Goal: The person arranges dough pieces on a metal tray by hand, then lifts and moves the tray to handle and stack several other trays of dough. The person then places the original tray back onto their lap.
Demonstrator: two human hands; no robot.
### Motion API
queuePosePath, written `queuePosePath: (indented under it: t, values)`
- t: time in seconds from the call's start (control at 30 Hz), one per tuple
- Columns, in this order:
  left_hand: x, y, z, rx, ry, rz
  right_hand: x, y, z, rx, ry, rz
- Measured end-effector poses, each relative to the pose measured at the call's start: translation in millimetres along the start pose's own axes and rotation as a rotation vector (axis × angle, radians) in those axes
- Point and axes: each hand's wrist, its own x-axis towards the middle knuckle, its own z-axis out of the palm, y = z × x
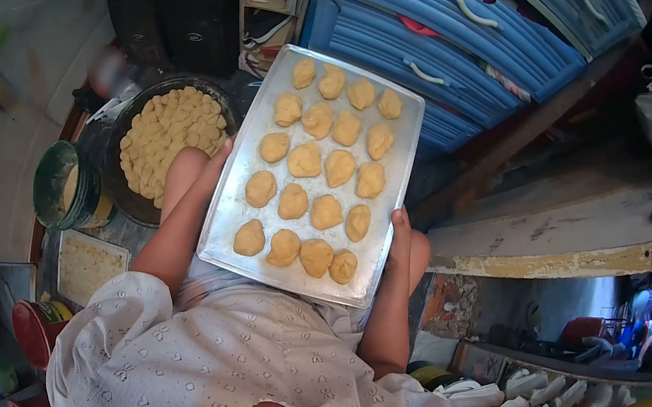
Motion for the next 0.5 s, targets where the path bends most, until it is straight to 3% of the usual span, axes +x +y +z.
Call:
queuePosePath:
  t: [0.5]
  values:
    - [-8, 12, 15, 0.086, 0.029, -0.009, 1, 2, 2, 0.086, -0.073, -0.047]
